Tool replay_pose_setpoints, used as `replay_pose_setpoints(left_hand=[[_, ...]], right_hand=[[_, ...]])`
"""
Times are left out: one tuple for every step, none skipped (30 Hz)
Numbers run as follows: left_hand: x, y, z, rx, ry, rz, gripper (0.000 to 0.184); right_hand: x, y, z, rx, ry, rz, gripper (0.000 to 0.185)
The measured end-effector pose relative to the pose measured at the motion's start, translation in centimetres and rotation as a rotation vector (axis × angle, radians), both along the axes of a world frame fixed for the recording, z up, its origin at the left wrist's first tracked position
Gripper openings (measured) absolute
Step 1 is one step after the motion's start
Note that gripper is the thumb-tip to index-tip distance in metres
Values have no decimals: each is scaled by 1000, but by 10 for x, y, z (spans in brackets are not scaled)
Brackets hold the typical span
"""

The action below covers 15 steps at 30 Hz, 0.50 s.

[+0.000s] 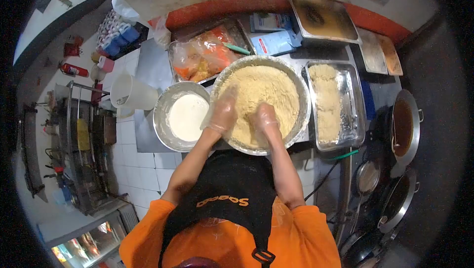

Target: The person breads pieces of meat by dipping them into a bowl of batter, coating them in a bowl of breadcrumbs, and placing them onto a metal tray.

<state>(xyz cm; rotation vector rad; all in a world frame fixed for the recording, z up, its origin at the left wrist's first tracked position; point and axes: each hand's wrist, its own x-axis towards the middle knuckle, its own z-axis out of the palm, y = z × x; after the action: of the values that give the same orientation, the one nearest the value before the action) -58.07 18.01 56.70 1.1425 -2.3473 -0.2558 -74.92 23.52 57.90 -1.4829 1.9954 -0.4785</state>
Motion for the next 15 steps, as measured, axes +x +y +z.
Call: replay_pose_setpoints(left_hand=[[-1,1,1,117,73,-92,58],[-3,2,0,119,78,-78,58],[-5,8,1,84,-54,-148,63],[-4,9,0,41,-187,-224,68],[2,14,-8,174,-238,-288,65],[0,17,1,178,-239,-292,65],[-6,21,20,270,-370,-252,66],[-10,24,30,360,-499,-210,66],[-8,25,5,242,-421,-184,63],[-8,19,11,238,-412,-178,63],[-7,13,22,354,-469,-228,58],[-3,8,29,462,-528,-281,54],[3,5,22,456,-523,-278,54],[10,2,9,259,-313,-229,51],[15,2,0,68,-105,-177,47]], right_hand=[[-3,-3,7,-46,-50,-31,38],[-4,-3,13,-78,-105,-58,34],[-1,0,22,-65,-108,-47,34],[0,-2,32,-180,55,105,32],[1,-5,37,-299,220,253,31],[2,-7,16,-295,218,250,31],[1,-9,-21,-531,484,308,33],[-4,-8,-47,-764,754,365,36],[-21,-8,-54,-761,693,478,41],[-31,-11,-34,-766,701,486,41],[-36,-9,6,-350,525,467,42],[-43,-12,28,56,342,426,43],[-55,-22,3,16,238,272,52],[-62,-28,-23,11,247,276,52],[-46,-32,-14,-25,289,152,51]])
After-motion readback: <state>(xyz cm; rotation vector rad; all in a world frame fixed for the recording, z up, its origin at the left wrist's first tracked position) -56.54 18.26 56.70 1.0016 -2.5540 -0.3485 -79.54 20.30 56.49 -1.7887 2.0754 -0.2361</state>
